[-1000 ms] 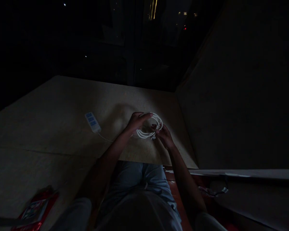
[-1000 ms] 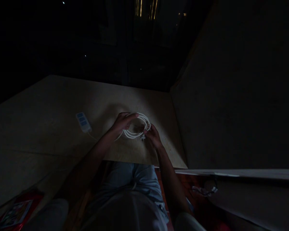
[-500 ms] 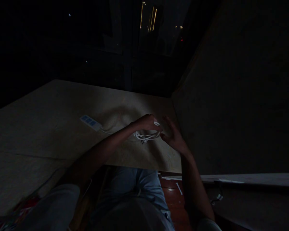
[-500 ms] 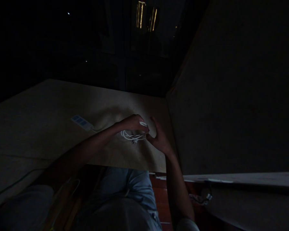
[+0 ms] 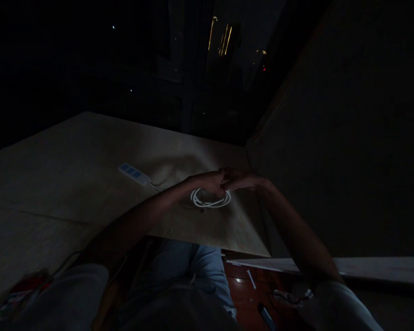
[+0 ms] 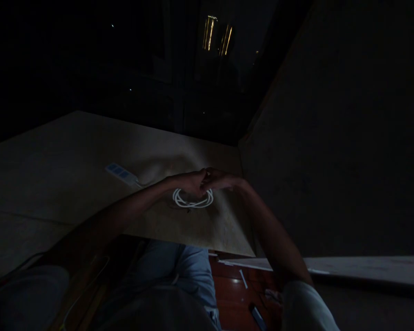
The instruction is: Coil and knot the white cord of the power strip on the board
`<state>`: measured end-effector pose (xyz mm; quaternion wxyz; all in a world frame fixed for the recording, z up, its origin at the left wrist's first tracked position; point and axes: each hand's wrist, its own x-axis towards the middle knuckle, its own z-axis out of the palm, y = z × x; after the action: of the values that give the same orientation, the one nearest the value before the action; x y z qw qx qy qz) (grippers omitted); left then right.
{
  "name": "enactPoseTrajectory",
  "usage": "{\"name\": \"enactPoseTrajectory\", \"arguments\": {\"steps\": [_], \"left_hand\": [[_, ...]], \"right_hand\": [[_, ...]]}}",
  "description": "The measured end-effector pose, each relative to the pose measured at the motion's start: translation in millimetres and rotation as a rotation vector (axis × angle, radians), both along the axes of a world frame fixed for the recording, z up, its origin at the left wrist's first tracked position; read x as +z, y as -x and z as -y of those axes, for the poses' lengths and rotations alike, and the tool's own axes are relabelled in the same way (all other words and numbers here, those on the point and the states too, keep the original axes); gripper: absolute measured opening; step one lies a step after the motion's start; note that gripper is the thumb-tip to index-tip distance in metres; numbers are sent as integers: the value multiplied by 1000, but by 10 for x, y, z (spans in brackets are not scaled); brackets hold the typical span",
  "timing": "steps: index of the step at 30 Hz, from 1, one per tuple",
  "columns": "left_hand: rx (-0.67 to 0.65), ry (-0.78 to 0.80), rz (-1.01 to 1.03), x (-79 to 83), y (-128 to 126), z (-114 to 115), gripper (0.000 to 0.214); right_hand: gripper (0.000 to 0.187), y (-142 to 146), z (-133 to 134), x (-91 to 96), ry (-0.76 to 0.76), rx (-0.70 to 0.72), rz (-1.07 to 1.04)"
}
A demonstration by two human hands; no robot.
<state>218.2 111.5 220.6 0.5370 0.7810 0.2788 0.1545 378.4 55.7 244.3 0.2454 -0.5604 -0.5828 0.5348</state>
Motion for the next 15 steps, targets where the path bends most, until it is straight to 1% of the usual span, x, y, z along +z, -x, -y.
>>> {"name": "enactPoseTrajectory", "arguments": {"steps": [2, 4, 8, 11, 13, 15], "left_hand": [[16, 2, 31, 35, 40, -7, 49], [11, 31, 46, 69, 68, 7, 49], [42, 147, 2, 111, 96, 75, 49], [71, 251, 1, 113, 113, 100, 51], [79, 244, 46, 99, 122, 95, 51], [104, 167, 91, 70, 127, 88, 48]], "right_hand": [[46, 26, 1, 8, 38, -35, -20], [39, 40, -9, 1, 61, -41, -5], [23, 61, -47, 33, 152, 32, 49], [18, 93, -57, 91, 210, 73, 48], [15, 126, -51, 113, 204, 56, 41], [13, 165, -42, 111, 188, 26, 19]]}}
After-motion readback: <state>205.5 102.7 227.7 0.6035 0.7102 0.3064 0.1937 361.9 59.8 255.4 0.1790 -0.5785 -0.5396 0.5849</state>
